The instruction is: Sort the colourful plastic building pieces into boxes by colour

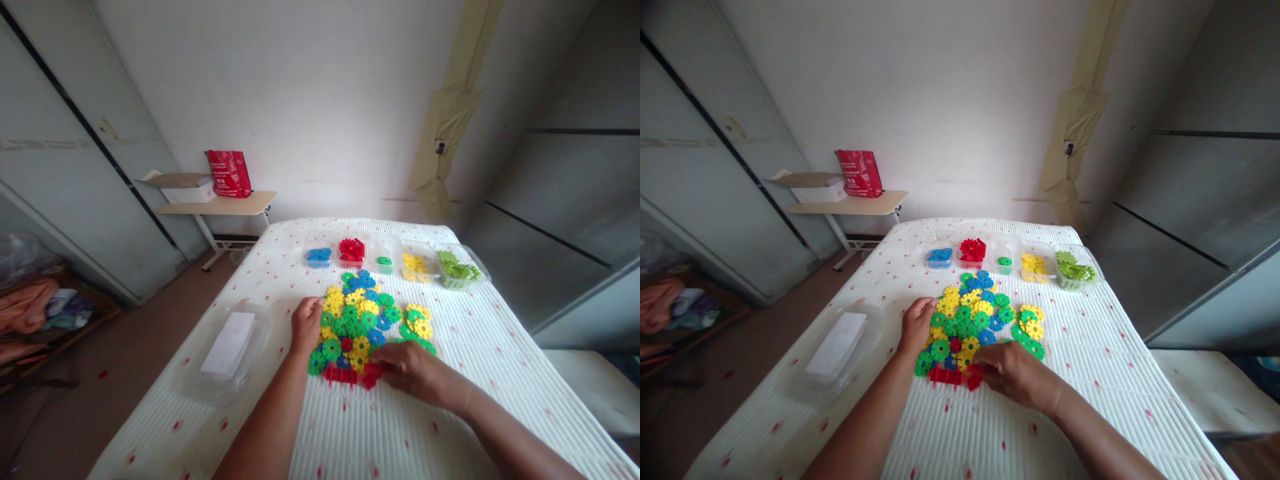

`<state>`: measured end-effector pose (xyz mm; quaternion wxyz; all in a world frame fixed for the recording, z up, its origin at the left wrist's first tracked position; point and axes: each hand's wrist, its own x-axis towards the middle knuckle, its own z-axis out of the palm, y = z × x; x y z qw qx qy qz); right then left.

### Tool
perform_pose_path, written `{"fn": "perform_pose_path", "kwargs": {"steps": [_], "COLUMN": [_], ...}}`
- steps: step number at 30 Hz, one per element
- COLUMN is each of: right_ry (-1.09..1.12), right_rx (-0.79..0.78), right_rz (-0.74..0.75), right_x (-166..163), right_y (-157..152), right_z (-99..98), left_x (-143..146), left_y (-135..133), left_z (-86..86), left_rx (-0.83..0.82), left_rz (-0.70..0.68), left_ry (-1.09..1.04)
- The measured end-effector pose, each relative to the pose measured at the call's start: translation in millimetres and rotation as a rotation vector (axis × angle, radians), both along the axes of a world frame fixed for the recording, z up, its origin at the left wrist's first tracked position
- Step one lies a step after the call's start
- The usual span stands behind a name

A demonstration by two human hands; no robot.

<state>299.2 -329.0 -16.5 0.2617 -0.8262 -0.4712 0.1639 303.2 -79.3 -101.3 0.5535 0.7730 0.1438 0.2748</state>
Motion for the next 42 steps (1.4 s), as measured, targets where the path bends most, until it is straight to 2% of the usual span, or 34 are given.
{"fn": "perform_pose_path", "kwargs": {"steps": [2, 8, 11, 14, 18, 22, 24, 27, 30, 36, 42], "right_ry": [-0.120, -0.411, -0.456, -0.431, -0.358, -0.296, -0.299, -0.320, -0.330, -0.319, -0.257], "right_rx": [-0.074, -0.275, -0.326, -0.336, -0.265, -0.158, -0.047, 0.048, 0.099, 0.164, 0.129], "right_rz": [0.020, -0.059, -0.061, -0.075, -0.150, -0.288, -0.381, -0.415, -0.415, -0.425, -0.452], "right_x": [-8.2, -12.9, -12.2, -9.5, 10.3, 55.8, 82.1, 114.2, 132.2, 136.3, 108.1], "right_y": [5.5, 18.1, 21.8, 23.3, 26.2, 44.4, 59.7, 82.6, 98.4, 107.0, 82.2], "right_z": [-4.1, -24.0, -25.5, -18.1, -1.0, 16.8, 25.9, 39.1, 48.1, 49.7, 34.0], "left_x": [0.0, 0.2, 0.1, -0.4, -0.7, -0.8, -1.2, -2.1, -3.0, -3.5, -1.9], "left_y": [-0.1, 0.1, 0.3, 0.5, 0.5, 0.2, -0.2, -0.9, -1.3, -0.3, -0.6], "left_z": [0.8, 0.7, 0.5, 1.4, 1.5, 1.6, 3.6, 7.9, 10.5, 8.3, 6.1], "left_rx": [-0.001, -0.004, -0.008, 0.000, 0.036, 0.033, 0.026, 0.028, 0.037, 0.030, 0.032], "left_rz": [0.003, 0.008, 0.005, 0.004, 0.004, 0.003, 0.005, 0.007, 0.011, 0.009, 0.000], "left_ry": [-0.002, -0.001, -0.001, 0.006, -0.004, -0.010, -0.010, -0.004, -0.004, -0.015, -0.011]}}
